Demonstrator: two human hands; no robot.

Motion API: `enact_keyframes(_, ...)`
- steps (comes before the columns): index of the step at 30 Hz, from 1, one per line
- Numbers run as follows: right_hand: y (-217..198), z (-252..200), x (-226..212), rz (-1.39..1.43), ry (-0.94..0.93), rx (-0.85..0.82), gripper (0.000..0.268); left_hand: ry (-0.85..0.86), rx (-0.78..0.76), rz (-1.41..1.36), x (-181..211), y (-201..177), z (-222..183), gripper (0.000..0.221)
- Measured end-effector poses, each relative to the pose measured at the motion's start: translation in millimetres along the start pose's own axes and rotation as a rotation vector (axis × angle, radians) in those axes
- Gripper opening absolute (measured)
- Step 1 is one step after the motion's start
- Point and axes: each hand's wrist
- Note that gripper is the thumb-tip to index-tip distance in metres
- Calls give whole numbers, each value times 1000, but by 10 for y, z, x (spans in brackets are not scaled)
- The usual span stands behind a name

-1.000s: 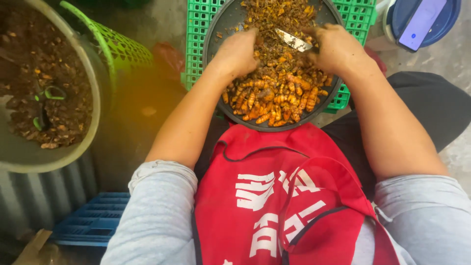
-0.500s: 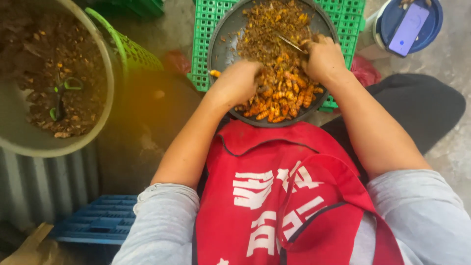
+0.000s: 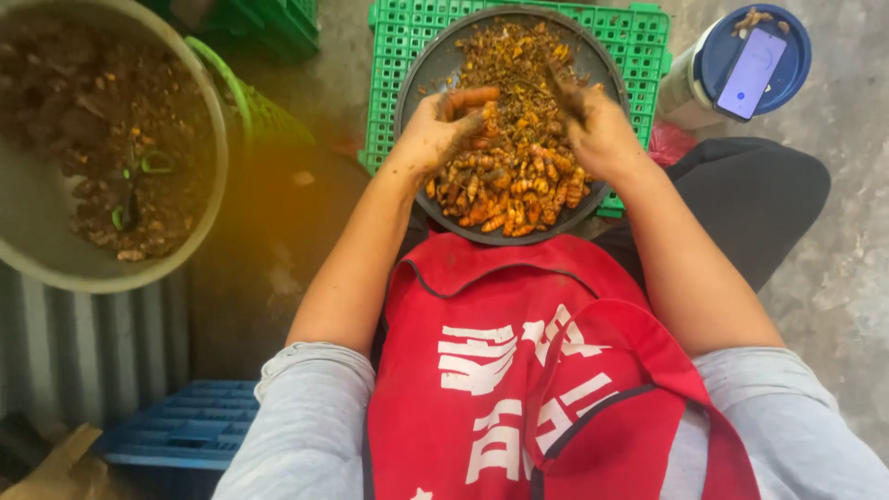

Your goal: Peeling and cleaning turmeric roots using a small scraping tool

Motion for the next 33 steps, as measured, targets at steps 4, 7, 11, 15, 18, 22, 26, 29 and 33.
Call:
enact_keyframes(4, -43, -13, -538, 179, 126, -67, 53, -181, 189, -19, 749, 467, -80, 31)
enact_keyframes(7, 27, 28, -618, 94, 19, 47, 36, -63, 157, -79, 532, 400, 91, 77)
enact_keyframes(11, -6, 211, -477, -302, 1, 127, 50, 38, 87, -203, 221, 230, 412, 48)
enact_keyframes(15, -139, 427, -377, -502, 10, 108, 52, -76, 112, -273, 757, 405, 382, 39)
enact_keyframes(18, -253, 591, -243, -593, -102, 154, 49, 70, 102, -287, 397, 142, 731, 47)
enact_keyframes(22, -227, 638, -190, -595, -92, 182, 57, 28, 100, -291, 560, 186, 665, 60)
enact_keyframes(26, -112, 668, -121, -561, -46, 208, 41, 10, -7, -285, 546, 147, 658, 29)
enact_keyframes(29, -131, 699, -140, -524, -34, 219, 46, 59, -65, -307, 477, 109, 737, 38)
enact_keyframes(33, -244, 739, -146, -523, -3, 183, 61, -2, 64, -245, 281, -14, 884, 46)
Point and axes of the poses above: each hand's wrist, its own z-axis towards the middle knuckle, its own y-axis out of the palm, x = y × z, and after that the axes turned 9 degrees about -x, right-handed
